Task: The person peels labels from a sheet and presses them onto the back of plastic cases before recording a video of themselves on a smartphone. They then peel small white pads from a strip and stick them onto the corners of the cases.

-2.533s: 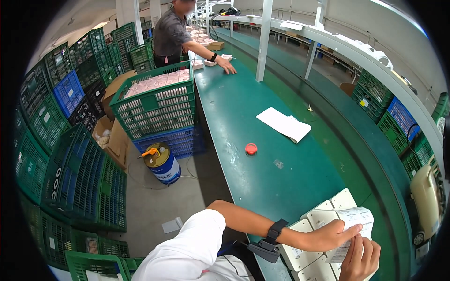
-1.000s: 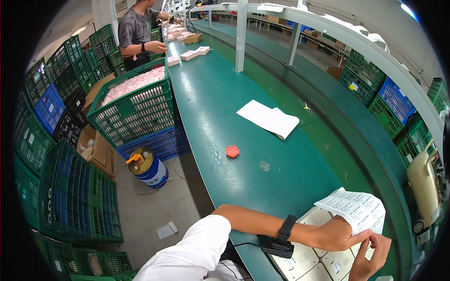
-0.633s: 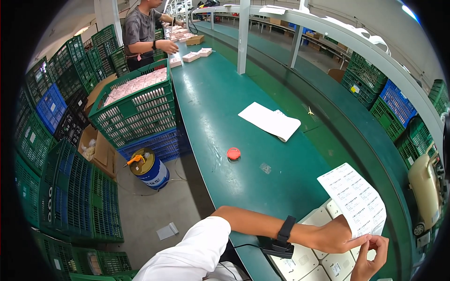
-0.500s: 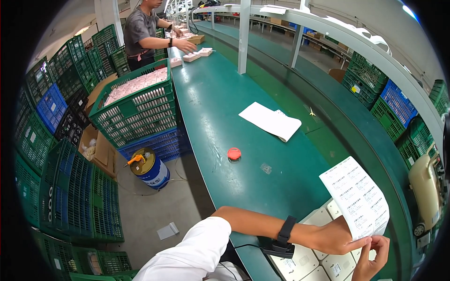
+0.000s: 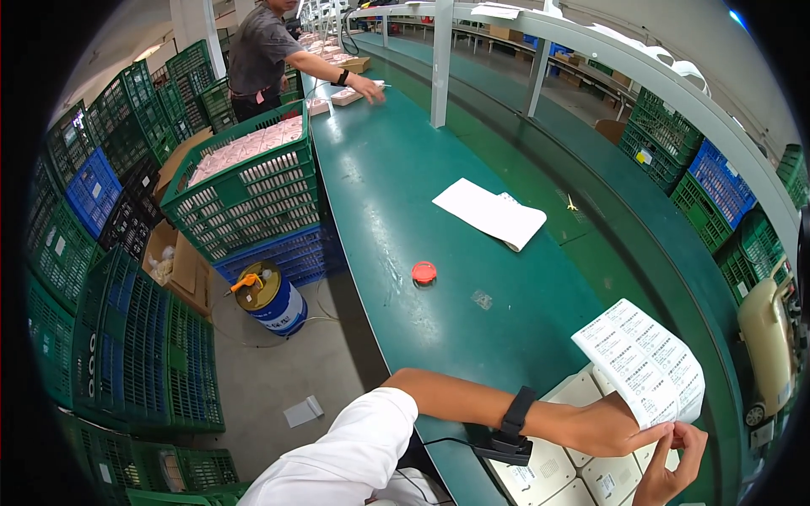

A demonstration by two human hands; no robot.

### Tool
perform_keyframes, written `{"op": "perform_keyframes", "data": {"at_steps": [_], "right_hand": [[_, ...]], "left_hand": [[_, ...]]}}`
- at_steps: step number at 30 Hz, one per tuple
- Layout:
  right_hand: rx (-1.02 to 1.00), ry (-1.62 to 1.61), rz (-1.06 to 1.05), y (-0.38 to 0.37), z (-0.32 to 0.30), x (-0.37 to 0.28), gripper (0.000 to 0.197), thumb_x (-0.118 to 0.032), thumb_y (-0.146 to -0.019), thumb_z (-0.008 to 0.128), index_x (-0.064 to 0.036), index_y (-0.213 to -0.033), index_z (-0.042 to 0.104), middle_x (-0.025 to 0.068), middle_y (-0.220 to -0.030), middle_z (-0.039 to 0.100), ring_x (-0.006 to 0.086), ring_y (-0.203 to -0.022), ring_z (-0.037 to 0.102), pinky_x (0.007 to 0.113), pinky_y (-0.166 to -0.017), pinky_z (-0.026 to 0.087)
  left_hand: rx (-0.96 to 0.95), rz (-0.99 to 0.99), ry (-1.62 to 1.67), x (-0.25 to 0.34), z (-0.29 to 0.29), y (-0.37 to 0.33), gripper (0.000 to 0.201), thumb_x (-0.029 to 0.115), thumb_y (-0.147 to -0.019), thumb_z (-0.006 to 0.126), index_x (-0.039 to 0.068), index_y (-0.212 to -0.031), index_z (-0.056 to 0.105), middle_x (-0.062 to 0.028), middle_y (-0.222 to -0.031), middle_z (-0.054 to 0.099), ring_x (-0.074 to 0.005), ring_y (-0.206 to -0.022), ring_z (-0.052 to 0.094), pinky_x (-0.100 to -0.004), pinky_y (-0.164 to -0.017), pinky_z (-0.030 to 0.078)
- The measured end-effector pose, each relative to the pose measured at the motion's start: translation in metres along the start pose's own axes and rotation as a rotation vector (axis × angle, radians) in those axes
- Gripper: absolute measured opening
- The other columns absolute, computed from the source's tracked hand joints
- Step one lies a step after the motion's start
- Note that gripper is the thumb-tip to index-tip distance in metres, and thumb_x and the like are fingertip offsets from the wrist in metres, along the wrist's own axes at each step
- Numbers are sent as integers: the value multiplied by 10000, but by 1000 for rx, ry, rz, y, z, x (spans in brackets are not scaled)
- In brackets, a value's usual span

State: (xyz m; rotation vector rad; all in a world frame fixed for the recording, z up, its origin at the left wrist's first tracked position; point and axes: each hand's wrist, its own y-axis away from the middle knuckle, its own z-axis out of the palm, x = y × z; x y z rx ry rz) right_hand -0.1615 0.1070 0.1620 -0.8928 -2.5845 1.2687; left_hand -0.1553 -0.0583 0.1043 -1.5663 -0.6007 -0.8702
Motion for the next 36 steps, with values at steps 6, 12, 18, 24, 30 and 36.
{"op": "perform_keyframes", "data": {"at_steps": [6, 12, 18, 24, 30, 36], "right_hand": [[-76, -164, 226, 4, -3, 1, 82, 11, -857, 698, 34, -904, 634, 97, -822, 611, 170, -677, 565, 281, -622, 495], [-94, -183, 231, 4, -4, -3, 87, 17, -856, 691, 30, -880, 608, 78, -802, 585, 158, -666, 541, 274, -636, 486], [-146, -181, 198, 6, -5, 2, 83, 7, -870, 673, 18, -886, 592, 64, -815, 574, 137, -684, 522, 262, -647, 467], [-183, -348, 347, 19, -2, 18, 66, 2, -901, 641, 10, -926, 580, 47, -851, 568, 122, -720, 514, 253, -668, 463], [-154, -495, 451, 22, 0, 12, 32, 0, -936, 599, 8, -962, 582, 53, -899, 589, 125, -809, 556, 263, -725, 487], [-171, -466, 424, 29, -6, 21, 98, -8, -890, 621, 10, -984, 600, 105, -950, 627, 169, -862, 597, 297, -772, 492]], "left_hand": [[-17, 16, -1, 0, -2, -3, 298, 164, -967, 496, -38, -1179, 544, -191, -1116, 604, -332, -995, 589, -417, -863, 464], [-40, 17, 22, -2, -2, -4, 288, 171, -959, 501, -35, -1153, 555, -203, -1077, 615, -349, -958, 599, -426, -835, 476], [-87, -15, -28, -4, -4, -4, 293, 180, -966, 518, -15, -1182, 560, -173, -1129, 604, -327, -1009, 588, -418, -860, 470], [-81, 190, -230, -13, -2, -3, 295, 206, -963, 541, 12, -1184, 571, -156, -1159, 593, -313, -1038, 579, -411, -870, 464], [-34, 223, -230, 0, -6, 0, 285, 232, -976, 506, 21, -1153, 580, -183, -1115, 597, -345, -1000, 570, -427, -872, 447], [-25, 56, 42, 11, -8, -5, 358, 279, -995, 500, 1, -1214, 553, -155, -1166, 597, -283, -1039, 573, -397, -895, 448]]}}
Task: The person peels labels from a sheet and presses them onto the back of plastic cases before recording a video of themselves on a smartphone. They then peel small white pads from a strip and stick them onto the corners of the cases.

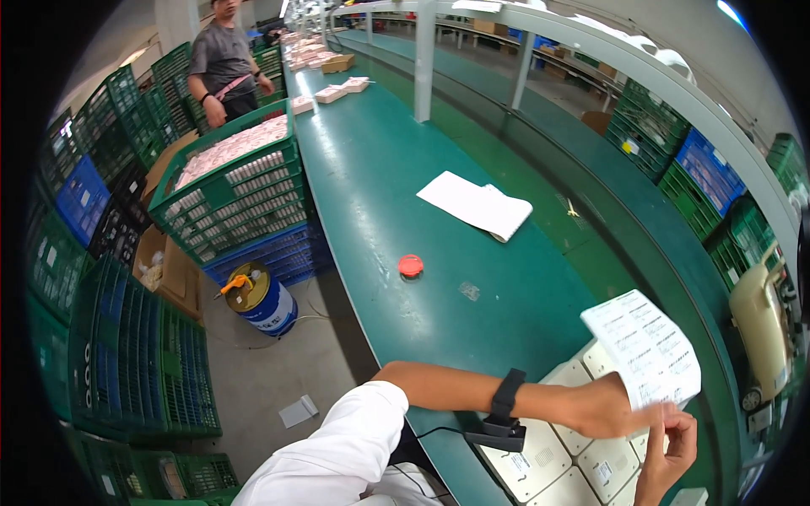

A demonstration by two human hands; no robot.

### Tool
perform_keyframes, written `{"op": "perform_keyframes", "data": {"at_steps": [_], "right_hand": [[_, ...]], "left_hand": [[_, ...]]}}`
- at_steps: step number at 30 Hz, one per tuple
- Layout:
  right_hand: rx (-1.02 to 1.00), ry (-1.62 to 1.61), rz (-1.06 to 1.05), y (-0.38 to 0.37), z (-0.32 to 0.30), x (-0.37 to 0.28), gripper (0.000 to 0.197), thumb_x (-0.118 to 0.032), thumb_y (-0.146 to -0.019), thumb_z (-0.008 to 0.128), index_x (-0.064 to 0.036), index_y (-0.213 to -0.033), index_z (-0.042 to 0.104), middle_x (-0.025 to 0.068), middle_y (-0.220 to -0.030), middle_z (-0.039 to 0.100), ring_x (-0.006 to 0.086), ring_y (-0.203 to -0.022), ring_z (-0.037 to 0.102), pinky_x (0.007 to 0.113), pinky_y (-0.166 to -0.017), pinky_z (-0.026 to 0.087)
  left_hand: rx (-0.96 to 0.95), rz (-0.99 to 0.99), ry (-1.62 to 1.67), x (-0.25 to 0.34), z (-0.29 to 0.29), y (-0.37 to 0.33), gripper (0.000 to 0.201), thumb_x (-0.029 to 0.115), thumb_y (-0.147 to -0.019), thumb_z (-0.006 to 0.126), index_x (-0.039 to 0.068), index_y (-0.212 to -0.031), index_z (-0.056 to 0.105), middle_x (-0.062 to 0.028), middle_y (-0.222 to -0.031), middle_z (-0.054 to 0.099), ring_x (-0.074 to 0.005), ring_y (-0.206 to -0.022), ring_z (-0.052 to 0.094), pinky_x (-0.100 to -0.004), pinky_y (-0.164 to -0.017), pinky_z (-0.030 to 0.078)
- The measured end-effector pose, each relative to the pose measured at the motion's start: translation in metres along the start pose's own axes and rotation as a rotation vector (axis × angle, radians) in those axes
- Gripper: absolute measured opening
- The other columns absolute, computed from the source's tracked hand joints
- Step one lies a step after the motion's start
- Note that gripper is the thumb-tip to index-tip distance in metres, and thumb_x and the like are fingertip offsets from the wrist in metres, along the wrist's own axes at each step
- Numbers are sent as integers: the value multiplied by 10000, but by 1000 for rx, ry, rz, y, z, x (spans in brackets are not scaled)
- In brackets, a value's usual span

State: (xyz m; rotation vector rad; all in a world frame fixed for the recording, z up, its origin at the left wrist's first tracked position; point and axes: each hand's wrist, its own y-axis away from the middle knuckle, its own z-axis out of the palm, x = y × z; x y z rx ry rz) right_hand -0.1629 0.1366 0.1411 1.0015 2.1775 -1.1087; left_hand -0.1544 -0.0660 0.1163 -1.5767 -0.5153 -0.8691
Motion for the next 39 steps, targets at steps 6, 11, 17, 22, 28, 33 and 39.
{"op": "perform_keyframes", "data": {"at_steps": [6, 11, 17, 22, 28, 33, 39], "right_hand": [[51, 140, -154, -16, 18, -18, 106, 64, -794, 643, 15, -827, 556, 75, -854, 599, 141, -769, 558, 243, -703, 454], [63, -4, -74, -18, 16, -7, 138, 50, -770, 694, 1, -839, 585, 83, -876, 641, 149, -758, 588, 254, -689, 478], [-3, -64, -133, -7, 10, -4, 134, 15, -772, 716, -11, -838, 602, 97, -899, 658, 142, -761, 596, 253, -683, 480], [-67, -114, -150, -2, 9, -6, 139, 9, -763, 723, -15, -832, 605, 102, -896, 661, 142, -786, 599, 255, -706, 473], [-39, -299, -79, 4, -6, -8, 128, 0, -780, 710, -22, -834, 597, 81, -918, 638, 126, -787, 571, 261, -747, 459], [199, -518, 179, 10, -42, 11, 95, -48, -835, 677, -28, -847, 586, 59, -947, 607, 105, -750, 537, 255, -725, 447], [305, -534, 465, 35, -64, 54, 114, -103, -876, 664, -27, -854, 581, 51, -905, 604, 78, -710, 523, 237, -674, 435]], "left_hand": [[-45, -588, 200, 7, -18, -1, 501, 364, -1041, 378, 16, -1391, 464, -173, -1267, 583, -246, -1103, 560, -338, -900, 477], [57, -472, 253, -12, -14, -12, 407, 364, -1038, 412, 48, -1252, 554, -20, -1032, 633, -75, -823, 572, -226, -616, 452], [53, -569, 299, -9, -14, -11, 383, 329, -1029, 452, 9, -1214, 554, -56, -1057, 625, -105, -927, 588, -258, -779, 468], [92, -537, 250, -16, -12, -8, 381, 335, -1031, 452, 19, -1209, 568, -26, -1004, 633, -66, -871, 582, -230, -678, 475], [185, -607, 215, -21, -20, -13, 366, 277, -1014, 510, -9, -1232, 574, -51, -1093, 637, -104, -999, 581, -256, -831, 477], [341, -227, -153, -18, -44, -14, 338, 202, -1006, 534, -35, -1244, 569, -86, -1195, 617, -142, -1082, 572, -284, -951, 443], [429, -33, -336, -14, -60, -18, 346, 189, -1011, 520, -12, -1291, 549, -109, -1256, 585, -169, -1145, 544, -292, -983, 423]]}}
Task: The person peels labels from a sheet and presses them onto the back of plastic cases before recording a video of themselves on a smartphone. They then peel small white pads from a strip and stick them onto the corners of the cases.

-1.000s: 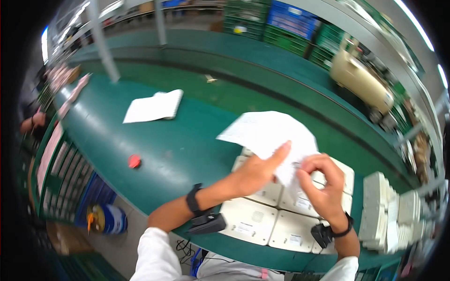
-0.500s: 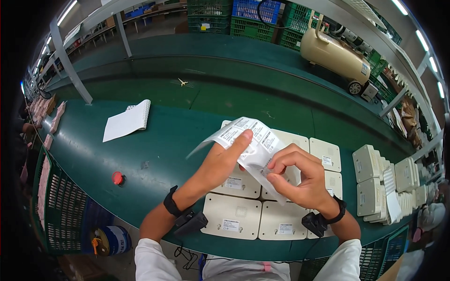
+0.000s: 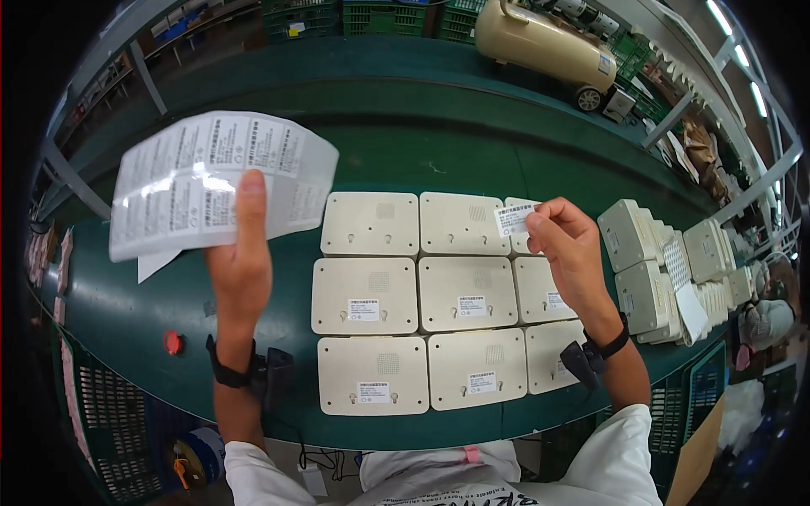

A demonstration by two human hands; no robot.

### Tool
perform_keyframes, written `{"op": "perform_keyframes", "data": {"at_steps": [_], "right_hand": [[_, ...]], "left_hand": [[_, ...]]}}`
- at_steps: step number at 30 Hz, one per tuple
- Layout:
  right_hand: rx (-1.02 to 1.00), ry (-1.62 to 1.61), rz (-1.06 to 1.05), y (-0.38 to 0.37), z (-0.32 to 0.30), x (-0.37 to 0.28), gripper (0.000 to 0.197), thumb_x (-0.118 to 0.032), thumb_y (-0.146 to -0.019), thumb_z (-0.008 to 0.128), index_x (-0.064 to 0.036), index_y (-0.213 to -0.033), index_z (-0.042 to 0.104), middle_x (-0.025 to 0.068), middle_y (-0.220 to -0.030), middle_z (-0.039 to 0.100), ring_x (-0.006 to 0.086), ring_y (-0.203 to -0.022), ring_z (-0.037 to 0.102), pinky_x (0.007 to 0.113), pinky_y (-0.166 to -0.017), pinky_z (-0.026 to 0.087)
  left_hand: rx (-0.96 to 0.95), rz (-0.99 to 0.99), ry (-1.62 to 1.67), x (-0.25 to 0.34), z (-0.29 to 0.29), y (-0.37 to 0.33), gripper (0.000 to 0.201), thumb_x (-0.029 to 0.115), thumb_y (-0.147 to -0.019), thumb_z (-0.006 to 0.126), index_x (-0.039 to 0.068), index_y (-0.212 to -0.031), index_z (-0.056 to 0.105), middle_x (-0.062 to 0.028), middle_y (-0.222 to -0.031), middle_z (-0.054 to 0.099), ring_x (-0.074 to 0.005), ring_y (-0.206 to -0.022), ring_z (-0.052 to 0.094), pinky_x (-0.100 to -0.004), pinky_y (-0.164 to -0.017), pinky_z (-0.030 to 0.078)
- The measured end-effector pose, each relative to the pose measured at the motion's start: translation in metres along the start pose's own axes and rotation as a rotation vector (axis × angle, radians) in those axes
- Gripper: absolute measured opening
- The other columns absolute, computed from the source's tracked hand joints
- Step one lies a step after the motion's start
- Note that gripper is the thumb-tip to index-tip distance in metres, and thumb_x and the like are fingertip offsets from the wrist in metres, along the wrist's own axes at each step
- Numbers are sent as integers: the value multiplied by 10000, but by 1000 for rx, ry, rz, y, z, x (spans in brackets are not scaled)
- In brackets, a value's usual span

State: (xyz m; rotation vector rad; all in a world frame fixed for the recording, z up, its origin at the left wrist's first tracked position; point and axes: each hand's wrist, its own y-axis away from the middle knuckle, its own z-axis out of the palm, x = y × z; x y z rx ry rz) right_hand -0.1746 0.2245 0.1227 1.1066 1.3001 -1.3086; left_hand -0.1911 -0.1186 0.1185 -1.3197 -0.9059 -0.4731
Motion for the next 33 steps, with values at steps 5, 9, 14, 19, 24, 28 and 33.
{"op": "perform_keyframes", "data": {"at_steps": [5, 9, 14, 19, 24, 28, 33], "right_hand": [[13, 84, 138, 0, -7, 12, 113, -116, -884, 673, -40, -859, 594, 32, -839, 612, 68, -701, 526, 224, -650, 430], [-30, 122, 185, -5, -4, 23, 93, -127, -893, 668, -51, -895, 615, 16, -832, 623, 71, -723, 534, 224, -650, 436], [-73, 149, 226, -15, -4, 31, 109, -146, -900, 670, -54, -944, 633, 10, -866, 633, 75, -755, 540, 228, -660, 446], [-121, 196, 235, -28, 0, 42, 124, -160, -901, 682, -54, -946, 636, 9, -867, 627, 69, -780, 543, 229, -659, 448], [-83, 241, 57, -38, -6, 52, 130, -158, -898, 692, -51, -956, 646, -6, -832, 624, 59, -748, 540, 216, -643, 440], [-57, 245, 306, -44, -3, 50, 189, -150, -897, 697, -32, -1031, 633, -19, -794, 622, 52, -692, 532, 202, -626, 428], [-70, 297, 326, -45, 4, 58, 277, -133, -900, 695, -10, -1126, 593, -18, -778, 629, 36, -662, 523, 188, -615, 414]], "left_hand": [[3, -92, 10, -5, -7, -5, 374, 227, -1009, 528, 7, -1312, 540, -110, -1262, 587, -171, -1145, 552, -280, -987, 413], [-61, -161, 20, -12, -5, -6, 403, 274, -1003, 534, 12, -1310, 544, -110, -1267, 586, -169, -1146, 558, -272, -981, 413], [-48, -430, 310, -32, 0, -8, 485, 323, -991, 546, 14, -1359, 485, -117, -1296, 567, -175, -1183, 546, -286, -992, 413], [-5, -625, 390, -78, 12, -3, 542, 335, -988, 543, 24, -1411, 407, -120, -1343, 531, -185, -1239, 512, -324, -1030, 394], [45, -698, 423, -108, 16, -7, 534, 333, -995, 521, 33, -1418, 389, -119, -1368, 510, -196, -1271, 485, -359, -1061, 371], [38, -720, 484, -126, 19, -10, 531, 329, -1000, 507, 27, -1420, 386, -119, -1370, 509, -202, -1273, 485, -364, -1071, 364], [42, -719, 497, -143, 17, -12, 529, 334, -1005, 493, 16, -1415, 388, -116, -1372, 507, -210, -1276, 481, -361, -1075, 360]]}}
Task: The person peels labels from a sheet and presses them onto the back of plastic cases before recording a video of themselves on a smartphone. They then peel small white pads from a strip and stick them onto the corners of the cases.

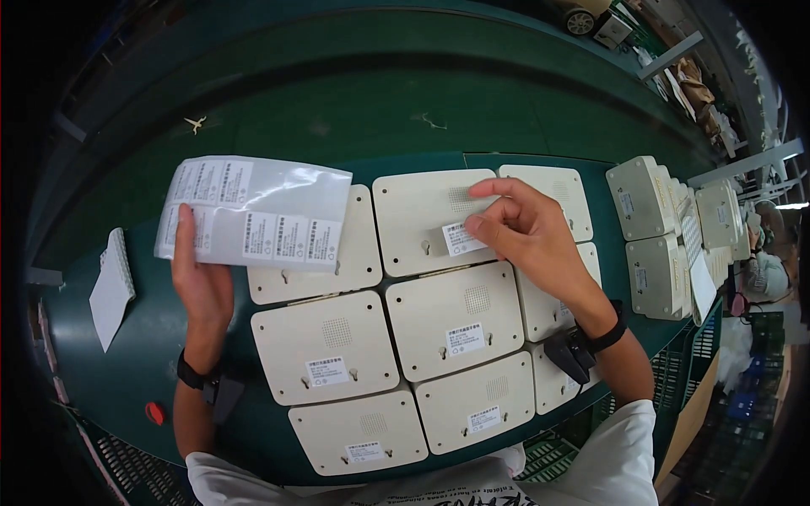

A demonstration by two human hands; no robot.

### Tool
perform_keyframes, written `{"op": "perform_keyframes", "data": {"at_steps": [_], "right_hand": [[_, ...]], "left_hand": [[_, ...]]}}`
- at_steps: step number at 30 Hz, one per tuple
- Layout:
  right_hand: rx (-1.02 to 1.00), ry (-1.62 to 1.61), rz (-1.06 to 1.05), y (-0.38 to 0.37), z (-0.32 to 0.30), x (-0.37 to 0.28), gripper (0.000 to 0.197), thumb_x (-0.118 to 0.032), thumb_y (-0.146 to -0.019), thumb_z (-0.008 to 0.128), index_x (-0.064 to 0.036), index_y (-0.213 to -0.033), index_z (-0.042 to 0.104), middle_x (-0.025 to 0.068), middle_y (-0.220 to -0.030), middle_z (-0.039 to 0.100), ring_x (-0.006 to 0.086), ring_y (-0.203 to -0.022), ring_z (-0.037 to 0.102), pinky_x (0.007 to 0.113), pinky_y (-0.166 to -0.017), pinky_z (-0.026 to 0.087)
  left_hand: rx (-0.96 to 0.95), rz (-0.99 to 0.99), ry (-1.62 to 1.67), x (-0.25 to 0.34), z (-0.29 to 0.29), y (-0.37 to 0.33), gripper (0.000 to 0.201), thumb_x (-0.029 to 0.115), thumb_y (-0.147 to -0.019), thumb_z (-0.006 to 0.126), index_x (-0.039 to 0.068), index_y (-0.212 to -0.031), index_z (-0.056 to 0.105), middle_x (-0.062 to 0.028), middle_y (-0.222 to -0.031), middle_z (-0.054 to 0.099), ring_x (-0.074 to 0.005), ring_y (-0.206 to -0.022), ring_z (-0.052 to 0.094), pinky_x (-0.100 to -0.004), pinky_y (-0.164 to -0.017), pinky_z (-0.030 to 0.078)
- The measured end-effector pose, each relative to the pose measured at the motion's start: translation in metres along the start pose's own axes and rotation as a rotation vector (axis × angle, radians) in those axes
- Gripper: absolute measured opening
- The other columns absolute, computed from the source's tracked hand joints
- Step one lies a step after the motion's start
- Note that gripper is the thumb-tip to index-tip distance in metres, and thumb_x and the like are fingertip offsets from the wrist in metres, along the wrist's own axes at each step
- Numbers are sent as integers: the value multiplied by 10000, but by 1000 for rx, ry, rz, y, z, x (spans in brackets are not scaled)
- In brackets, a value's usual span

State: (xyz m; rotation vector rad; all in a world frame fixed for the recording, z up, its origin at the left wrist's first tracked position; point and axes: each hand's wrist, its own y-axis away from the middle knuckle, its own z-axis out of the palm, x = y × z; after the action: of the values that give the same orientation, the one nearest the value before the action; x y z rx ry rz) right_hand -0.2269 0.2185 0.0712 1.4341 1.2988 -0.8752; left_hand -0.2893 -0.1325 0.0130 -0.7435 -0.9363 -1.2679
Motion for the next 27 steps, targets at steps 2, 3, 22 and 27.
{"op": "perform_keyframes", "data": {"at_steps": [2, 3, 22, 27], "right_hand": [[-27, 52, -27, -3, 3, 2, 308, -119, -897, 695, -6, -1156, 573, -13, -780, 634, 28, -664, 522, 185, -610, 406], [-29, 46, -21, -5, 4, 2, 308, -119, -897, 695, -6, -1156, 573, -13, -780, 634, 28, -664, 522, 185, -610, 406], [51, 60, 20, -12, 15, 2, 371, -79, -845, 747, 3, -1152, 555, -13, -759, 628, 25, -664, 540, 171, -622, 413], [50, 52, 50, -13, 17, -2, 365, -70, -833, 743, 9, -1134, 554, 10, -761, 634, 50, -674, 549, 199, -629, 443]], "left_hand": [[14, 36, -10, -1, -11, 1, 517, 333, -1013, 467, 7, -1408, 392, -117, -1371, 506, -212, -1272, 485, -356, -1074, 360], [19, 55, -16, -2, -14, 2, 512, 332, -1018, 454, 3, -1405, 394, -117, -1370, 506, -214, -1270, 487, -354, -1074, 360], [-56, -49, -45, -20, -24, 9, 476, 361, -1035, 370, -5, -1314, 488, -121, -1197, 609, -159, -1058, 621, -273, -882, 504], [-51, -48, -62, -19, -27, 8, 476, 367, -1033, 371, 3, -1316, 490, -122, -1193, 610, -161, -1051, 625, -275, -876, 507]]}}
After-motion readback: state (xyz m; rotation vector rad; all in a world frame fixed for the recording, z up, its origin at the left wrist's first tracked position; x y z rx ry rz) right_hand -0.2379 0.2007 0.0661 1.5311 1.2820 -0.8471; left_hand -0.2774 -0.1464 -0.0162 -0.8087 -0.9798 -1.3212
